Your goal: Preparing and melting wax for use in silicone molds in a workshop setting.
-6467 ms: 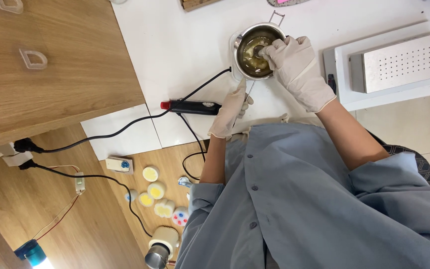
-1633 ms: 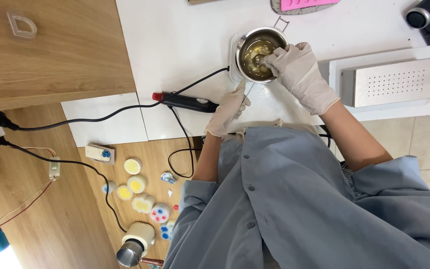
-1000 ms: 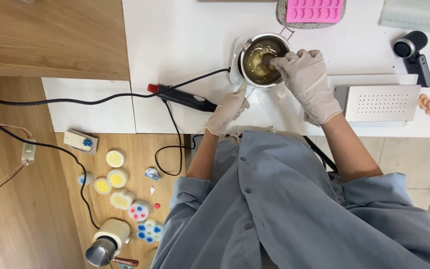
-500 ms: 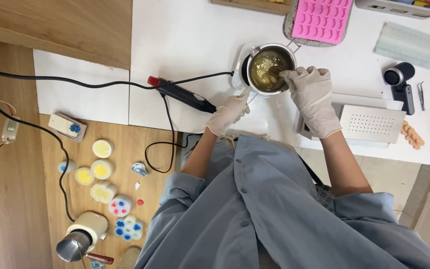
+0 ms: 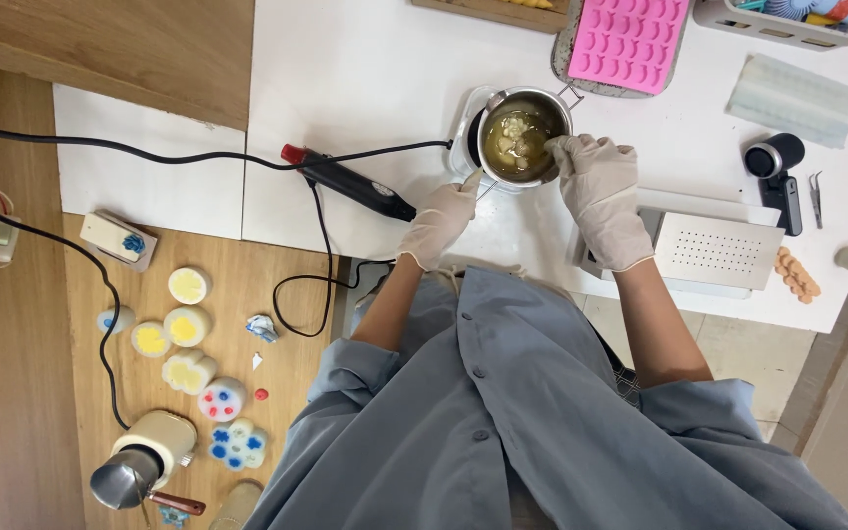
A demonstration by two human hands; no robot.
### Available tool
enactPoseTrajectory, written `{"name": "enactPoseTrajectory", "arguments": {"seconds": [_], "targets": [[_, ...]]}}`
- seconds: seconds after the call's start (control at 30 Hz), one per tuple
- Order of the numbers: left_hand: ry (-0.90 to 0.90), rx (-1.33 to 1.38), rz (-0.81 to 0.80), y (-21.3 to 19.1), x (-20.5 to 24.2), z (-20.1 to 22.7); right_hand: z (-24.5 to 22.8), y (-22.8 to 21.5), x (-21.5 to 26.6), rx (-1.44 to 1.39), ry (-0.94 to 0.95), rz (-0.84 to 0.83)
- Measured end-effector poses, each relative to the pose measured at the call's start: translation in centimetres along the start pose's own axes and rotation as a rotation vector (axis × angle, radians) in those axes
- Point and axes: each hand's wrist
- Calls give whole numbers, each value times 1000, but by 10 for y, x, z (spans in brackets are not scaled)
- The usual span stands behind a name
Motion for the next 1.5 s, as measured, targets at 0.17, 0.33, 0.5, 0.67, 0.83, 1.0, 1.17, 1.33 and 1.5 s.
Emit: {"name": "enactPoseTrajectory", "arguments": {"seconds": [0.17, 0.33, 0.5, 0.67, 0.83, 1.0, 1.17, 1.33, 1.5], "targets": [[5, 43, 17, -2, 7, 5, -7, -15, -12, -13, 4, 9], [-25, 61, 28, -7, 26, 19, 7, 6, -11, 52, -16, -7], [-76, 160, 67, -12, 50, 34, 13, 9, -11, 30, -40, 31], [-35, 262, 88, -7, 54, 37, 24, 14, -22, -157, 10, -61], [32, 110, 257, -3, 77, 45, 37, 4, -35, -254, -16, -114], [342, -155, 508, 12, 77, 30, 40, -1, -40, -281, -145, -94], [593, -190, 493, 10, 70, 17, 41, 9, -41, -208, -113, -79], [532, -243, 389, -2, 73, 24, 23, -21, -42, -344, -53, -72], [491, -249, 305, -21, 90, 36, 32, 13, -27, -147, 0, -98]]}}
Point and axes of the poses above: each hand's wrist, its own x-axis away from the middle knuckle, its own y-axis out of the palm, z = x × y, and after that the axes turned 2 degrees about x, right-handed
